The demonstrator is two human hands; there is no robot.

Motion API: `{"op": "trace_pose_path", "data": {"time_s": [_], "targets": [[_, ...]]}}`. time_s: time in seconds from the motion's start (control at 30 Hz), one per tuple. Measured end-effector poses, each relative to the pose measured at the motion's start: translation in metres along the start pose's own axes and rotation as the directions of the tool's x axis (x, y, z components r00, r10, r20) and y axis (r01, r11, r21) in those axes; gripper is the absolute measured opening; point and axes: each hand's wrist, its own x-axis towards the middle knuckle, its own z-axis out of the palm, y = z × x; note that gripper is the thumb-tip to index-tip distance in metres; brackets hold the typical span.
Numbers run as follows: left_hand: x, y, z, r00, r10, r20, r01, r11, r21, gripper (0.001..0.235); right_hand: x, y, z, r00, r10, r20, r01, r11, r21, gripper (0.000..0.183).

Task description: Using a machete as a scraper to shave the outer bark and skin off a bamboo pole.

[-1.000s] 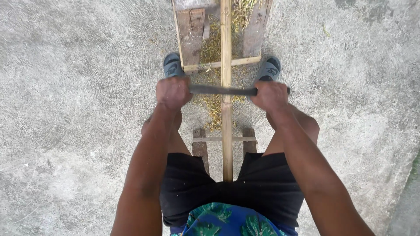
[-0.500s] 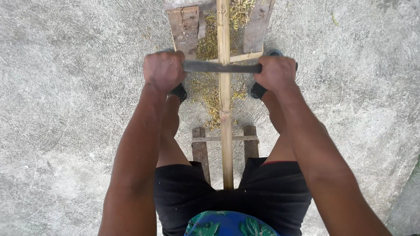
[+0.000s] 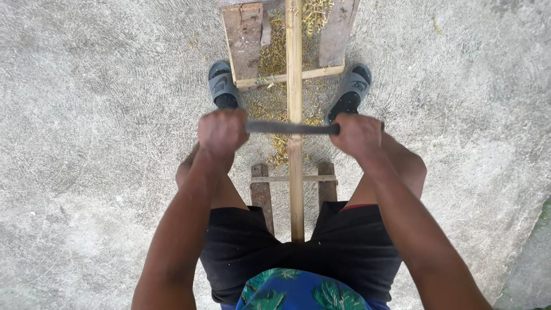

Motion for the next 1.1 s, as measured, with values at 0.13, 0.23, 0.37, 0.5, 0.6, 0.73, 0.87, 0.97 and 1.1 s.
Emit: {"op": "trace_pose_path", "data": {"time_s": [0.13,0.23,0.37,0.5,0.6,0.73,0.87,0.97,1.1], "targets": [[-0.010,0.003,0.008,0.999,-0.016,0.030,0.018,0.999,-0.042,0.017,-0.008,-0.005,-0.007,0.995,-0.062,-0.072,0.061,0.998,-0.017,0.017],[0.003,0.000,0.001,0.999,-0.039,0.012,0.040,0.995,-0.091,0.020,0.007,-0.012,-0.024,0.989,0.068,0.132,-0.068,0.998,-0.004,0.019],[-0.001,0.006,0.000,0.996,-0.088,-0.019,0.086,0.991,-0.099,0.017,0.002,-0.013,-0.027,0.987,0.082,0.135,-0.076,0.996,-0.052,0.020],[-0.050,0.022,0.034,0.996,-0.093,-0.004,0.091,0.981,-0.171,0.023,-0.037,-0.010,-0.010,0.996,0.006,0.093,0.003,0.996,-0.093,0.018],[-0.060,0.025,0.046,0.960,-0.054,-0.276,0.014,0.989,-0.146,0.014,-0.033,-0.004,-0.007,0.996,-0.085,-0.012,0.083,0.990,-0.118,0.017],[-0.043,0.016,0.045,0.988,-0.093,-0.121,0.073,0.985,-0.155,0.027,-0.026,-0.017,-0.019,0.997,-0.077,-0.005,0.076,0.986,-0.147,0.014],[-0.050,0.024,0.046,0.962,-0.115,-0.249,0.077,0.984,-0.158,0.023,-0.037,-0.009,-0.010,0.995,-0.080,-0.064,0.068,0.982,-0.175,0.012],[-0.069,0.029,0.065,0.979,-0.079,-0.187,0.040,0.978,-0.203,0.029,-0.054,0.000,0.007,0.983,-0.139,-0.116,0.119,0.980,-0.159,0.011],[-0.037,0.015,0.050,0.990,-0.063,-0.129,0.047,0.991,-0.124,0.030,-0.018,-0.008,-0.018,0.994,-0.093,-0.059,0.083,0.983,-0.163,0.012]]}}
